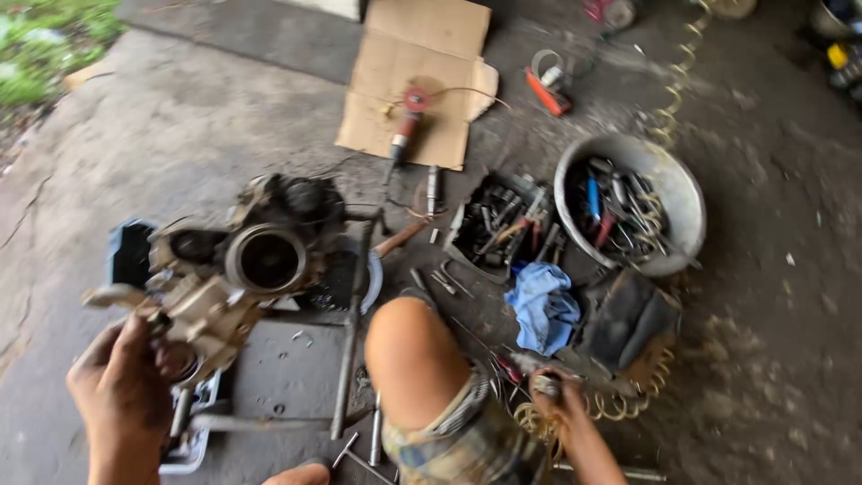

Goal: The person sits on the floor and works on a disassembled engine block. They use a hammer and a metal punch to tap a component into place, then use a screwdriver to remove a gear from the engine casing.

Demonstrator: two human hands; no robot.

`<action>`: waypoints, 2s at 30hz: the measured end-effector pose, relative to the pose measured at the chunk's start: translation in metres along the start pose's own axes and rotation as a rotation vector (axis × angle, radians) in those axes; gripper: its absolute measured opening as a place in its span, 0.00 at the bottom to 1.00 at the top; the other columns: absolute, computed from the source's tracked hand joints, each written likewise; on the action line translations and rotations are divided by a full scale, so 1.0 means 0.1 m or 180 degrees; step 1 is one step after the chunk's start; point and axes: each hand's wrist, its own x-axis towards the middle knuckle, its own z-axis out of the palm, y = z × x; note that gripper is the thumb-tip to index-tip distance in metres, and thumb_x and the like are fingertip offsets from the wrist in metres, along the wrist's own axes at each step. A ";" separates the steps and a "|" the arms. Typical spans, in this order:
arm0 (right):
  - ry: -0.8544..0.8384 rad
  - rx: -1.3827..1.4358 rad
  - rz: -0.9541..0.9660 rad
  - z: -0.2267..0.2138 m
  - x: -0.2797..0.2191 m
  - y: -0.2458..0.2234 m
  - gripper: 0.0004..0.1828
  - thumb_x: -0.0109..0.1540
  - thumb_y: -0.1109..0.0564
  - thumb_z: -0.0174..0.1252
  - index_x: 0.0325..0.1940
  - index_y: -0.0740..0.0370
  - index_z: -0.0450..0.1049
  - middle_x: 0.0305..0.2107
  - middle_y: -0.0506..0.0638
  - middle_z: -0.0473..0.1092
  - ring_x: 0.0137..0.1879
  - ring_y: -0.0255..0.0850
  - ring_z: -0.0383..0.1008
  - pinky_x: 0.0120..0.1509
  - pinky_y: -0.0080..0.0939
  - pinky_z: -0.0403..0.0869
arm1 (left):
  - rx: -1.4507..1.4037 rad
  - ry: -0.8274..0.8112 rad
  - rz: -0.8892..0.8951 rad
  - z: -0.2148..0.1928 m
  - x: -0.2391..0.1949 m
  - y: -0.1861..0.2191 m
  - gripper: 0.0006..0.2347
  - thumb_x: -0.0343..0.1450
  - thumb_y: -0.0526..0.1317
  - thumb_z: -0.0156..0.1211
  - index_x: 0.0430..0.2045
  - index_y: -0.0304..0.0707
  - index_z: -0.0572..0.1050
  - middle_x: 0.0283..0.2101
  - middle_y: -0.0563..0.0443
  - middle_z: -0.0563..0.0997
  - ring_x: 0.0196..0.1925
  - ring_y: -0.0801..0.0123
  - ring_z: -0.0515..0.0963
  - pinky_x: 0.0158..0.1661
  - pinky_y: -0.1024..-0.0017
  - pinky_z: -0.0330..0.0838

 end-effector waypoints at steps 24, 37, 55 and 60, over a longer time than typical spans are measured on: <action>0.1427 -0.8225 -0.0133 0.96 -0.40 1.05 0.17 0.64 0.50 0.60 0.48 0.68 0.75 0.34 0.56 0.76 0.34 0.42 0.76 0.44 0.50 0.79 | 0.1933 -0.1223 -0.0241 2.28 0.02 -0.30 0.10 0.73 0.37 0.61 0.43 0.27 0.80 0.35 0.49 0.84 0.29 0.77 0.75 0.29 0.78 0.68; 0.1585 -0.8912 -0.3283 1.44 -0.47 1.32 0.20 0.63 0.45 0.57 0.40 0.67 0.78 0.30 0.64 0.78 0.38 0.59 0.81 0.42 0.55 0.81 | 0.3325 -0.3713 0.0553 4.23 -0.55 -1.20 0.12 0.69 0.46 0.68 0.29 0.33 0.82 0.26 0.39 0.82 0.26 0.52 0.82 0.32 0.59 0.77; 0.0543 -1.0632 0.0199 1.44 0.52 0.94 0.22 0.58 0.47 0.67 0.49 0.64 0.79 0.50 0.63 0.75 0.56 0.56 0.78 0.58 0.54 0.77 | 0.4472 -0.4283 0.1748 4.08 -0.43 -2.42 0.08 0.69 0.40 0.64 0.25 0.32 0.80 0.28 0.35 0.83 0.30 0.48 0.85 0.35 0.57 0.81; 0.0297 -1.0738 -0.0687 1.63 0.36 1.07 0.13 0.59 0.60 0.61 0.46 0.63 0.81 0.47 0.63 0.76 0.53 0.56 0.80 0.54 0.55 0.78 | 0.4694 -0.4192 0.1549 3.99 -0.23 -2.43 0.09 0.67 0.40 0.66 0.22 0.30 0.80 0.27 0.34 0.83 0.30 0.49 0.85 0.33 0.57 0.81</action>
